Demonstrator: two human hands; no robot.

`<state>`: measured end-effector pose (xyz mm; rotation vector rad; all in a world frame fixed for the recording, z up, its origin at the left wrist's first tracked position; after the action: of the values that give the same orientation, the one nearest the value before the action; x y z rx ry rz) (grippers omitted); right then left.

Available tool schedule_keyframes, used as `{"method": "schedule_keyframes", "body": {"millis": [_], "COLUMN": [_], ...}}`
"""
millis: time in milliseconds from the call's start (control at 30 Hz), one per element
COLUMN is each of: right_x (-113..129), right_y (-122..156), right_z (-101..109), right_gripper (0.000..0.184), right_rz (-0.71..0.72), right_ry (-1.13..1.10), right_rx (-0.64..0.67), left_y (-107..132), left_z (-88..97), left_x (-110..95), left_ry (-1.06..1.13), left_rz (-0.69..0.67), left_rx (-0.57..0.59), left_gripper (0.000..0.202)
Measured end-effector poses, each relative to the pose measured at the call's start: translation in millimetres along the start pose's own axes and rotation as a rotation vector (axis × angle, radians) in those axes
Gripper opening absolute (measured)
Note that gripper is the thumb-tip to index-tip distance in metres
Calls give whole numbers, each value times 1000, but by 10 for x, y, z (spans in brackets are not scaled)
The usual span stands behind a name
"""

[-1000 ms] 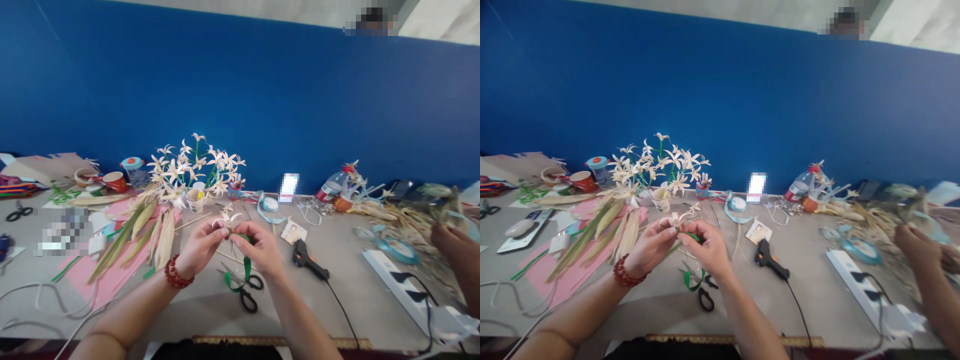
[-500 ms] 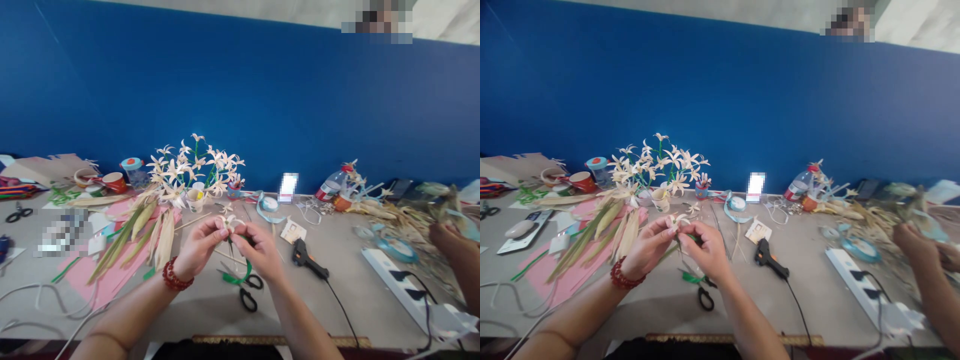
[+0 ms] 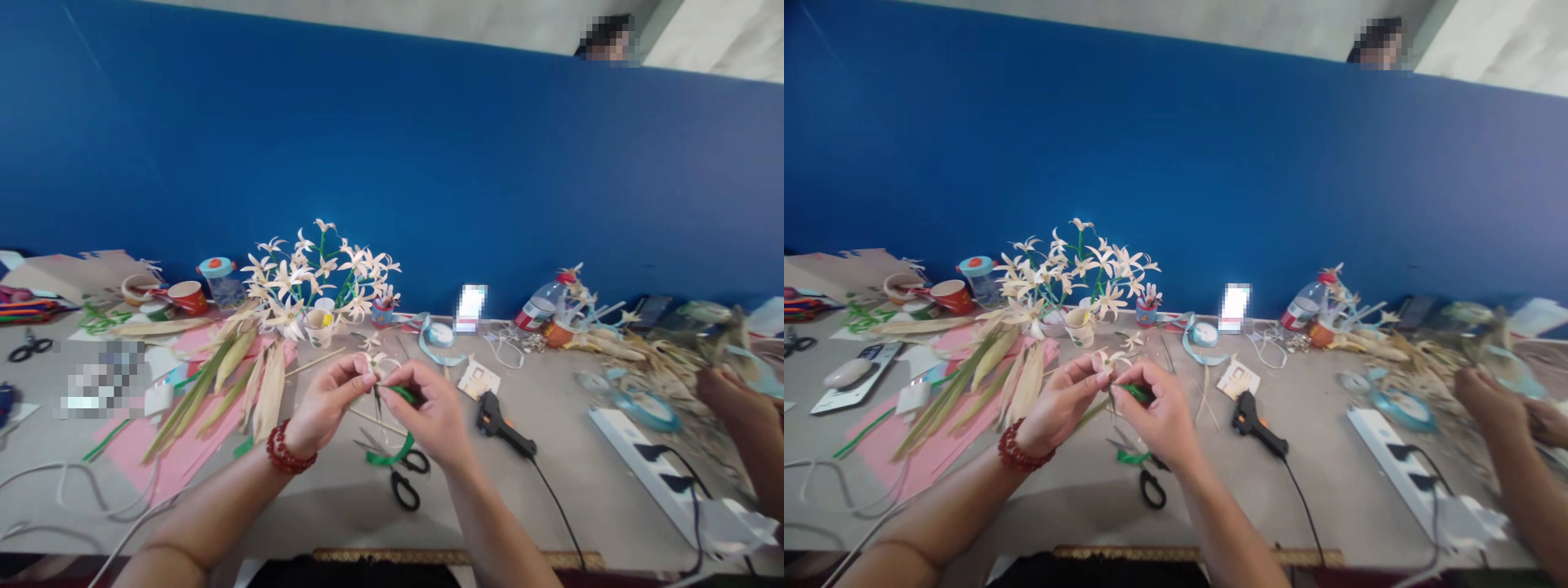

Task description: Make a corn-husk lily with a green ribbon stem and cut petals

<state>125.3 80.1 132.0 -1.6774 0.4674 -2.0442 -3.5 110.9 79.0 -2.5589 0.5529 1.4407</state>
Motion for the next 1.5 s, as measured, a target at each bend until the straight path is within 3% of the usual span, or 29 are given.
{"method": "schedule_keyframes", "body": {"millis": [133,367,600,733,900,1000,1267,1500], "right_x": [-122,-319,-343,-320,-202,-148,-291,-312], "right_y": [16,32,39,40,44,41,48,31], "right_z": [5,-132,-256,-245,-96,-51,-109,-100], "right_gripper": [13,26,26,25,19,22,25,19], "right_rz": [-80,-287,-341,-279,-96,-71,-231,-211], "right_ry": [-42,-370,-561,-486,-122,6,-276,-338], "right_rx": [-7,65,127,102,49,50,48,33], "left_y": [6,7,3,-3,-15,-23,-29,-35], "left_z": [-30,-59,-41,-53,-4,40,30,61], "left_x": [-6,41,66,86,104,75,63,91], "left_ry": [9,69,104,106,77,29,-41,-4], "left_rz": [8,40,46,58,22,-25,10,69], "left_rx": [17,84,91,81,45,18,-1,-38], "left_gripper": [15,12,12,19,25,21,20,20]}}
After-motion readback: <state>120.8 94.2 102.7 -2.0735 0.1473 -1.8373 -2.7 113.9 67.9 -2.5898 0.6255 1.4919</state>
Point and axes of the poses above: each hand's wrist, its own y-axis away from the middle knuckle, its own z-axis out of the back of the hand, x = y × z, the point moved 8 cm from there along -y, towards the middle knuckle, and after that the axes turned 10 degrees about z, right-handed, at the moved point
